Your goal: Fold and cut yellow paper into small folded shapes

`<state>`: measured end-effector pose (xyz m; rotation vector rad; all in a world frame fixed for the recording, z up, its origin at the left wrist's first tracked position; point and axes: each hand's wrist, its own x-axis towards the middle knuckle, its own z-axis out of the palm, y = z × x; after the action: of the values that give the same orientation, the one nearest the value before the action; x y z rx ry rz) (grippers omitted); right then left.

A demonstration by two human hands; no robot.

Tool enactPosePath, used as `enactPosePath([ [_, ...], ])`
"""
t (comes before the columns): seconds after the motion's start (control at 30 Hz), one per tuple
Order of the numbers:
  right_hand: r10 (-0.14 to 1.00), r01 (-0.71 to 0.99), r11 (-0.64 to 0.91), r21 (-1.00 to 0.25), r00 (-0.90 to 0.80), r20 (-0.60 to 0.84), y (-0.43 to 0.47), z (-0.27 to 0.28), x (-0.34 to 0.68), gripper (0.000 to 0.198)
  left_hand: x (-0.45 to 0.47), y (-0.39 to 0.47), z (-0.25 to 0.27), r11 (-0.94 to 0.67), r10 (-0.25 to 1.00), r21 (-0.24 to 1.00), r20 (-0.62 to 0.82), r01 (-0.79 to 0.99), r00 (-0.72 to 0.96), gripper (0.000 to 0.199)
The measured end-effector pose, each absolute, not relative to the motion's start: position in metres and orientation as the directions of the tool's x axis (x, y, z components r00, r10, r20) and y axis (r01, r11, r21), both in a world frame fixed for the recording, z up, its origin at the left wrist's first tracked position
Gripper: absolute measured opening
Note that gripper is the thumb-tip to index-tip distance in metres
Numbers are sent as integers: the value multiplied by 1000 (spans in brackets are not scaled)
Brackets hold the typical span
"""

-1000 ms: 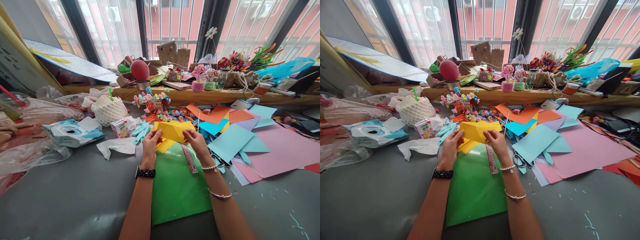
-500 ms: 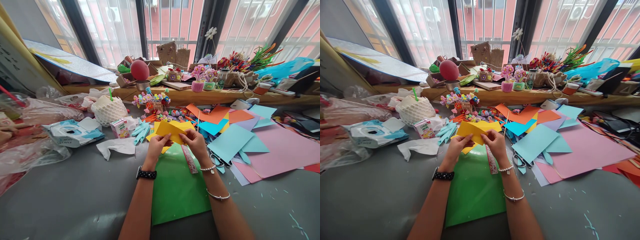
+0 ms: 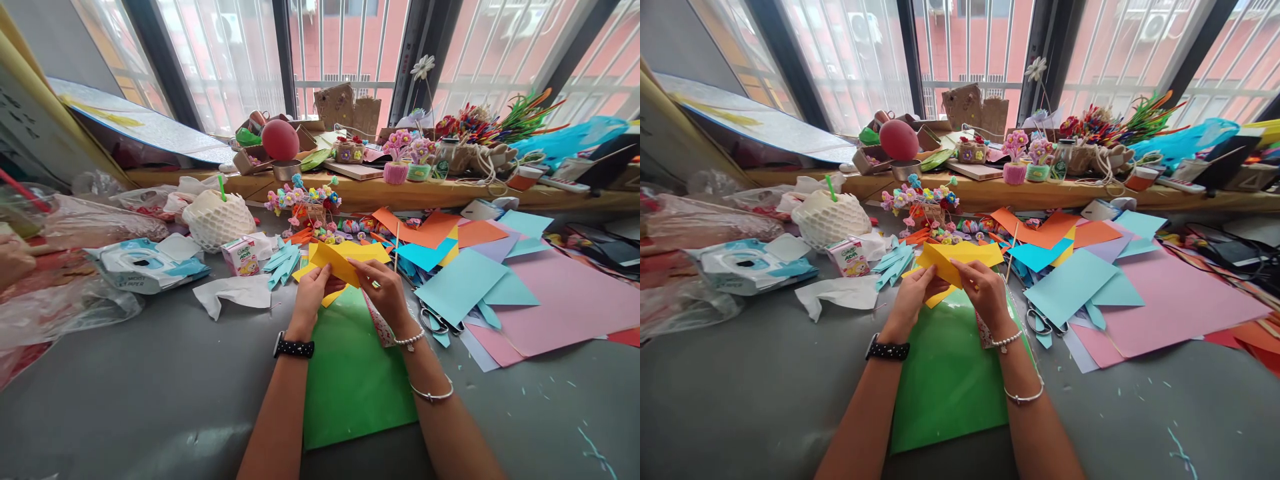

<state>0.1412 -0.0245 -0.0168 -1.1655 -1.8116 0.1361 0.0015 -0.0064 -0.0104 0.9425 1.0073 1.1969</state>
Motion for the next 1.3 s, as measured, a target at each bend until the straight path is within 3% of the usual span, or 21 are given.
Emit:
enactPosePath([
  [0.3,730,739,576,-348,-275,626,-21,-21,142,41,2,-6,-9,123,991,938,-97,-325,96,26],
  [0.8,722,686,625,-373,-327,610,-22,-20,141,48,1,-5,-15,-26,1000,948,27,-316,0,24],
  [0.93,735,582,642,-499,-281,618,-25,-16,140,53,0,-5,-15,-60,998,959,61,-279,-5,24],
  [1.03,776,425,612,-666,-164,609,-26,-11,141,42,2,-6,-14,-37,999,969,46,-245,29,26],
  [1.17,872,259,457,-851,56,486,-25,-9,144,20,5,-10,-11,43,965,989,-4,-143,264,28],
  [1.3,938,207,317,-925,72,338,-24,-8,144,25,6,-14,-8,36,894,999,-31,-3,447,29],
])
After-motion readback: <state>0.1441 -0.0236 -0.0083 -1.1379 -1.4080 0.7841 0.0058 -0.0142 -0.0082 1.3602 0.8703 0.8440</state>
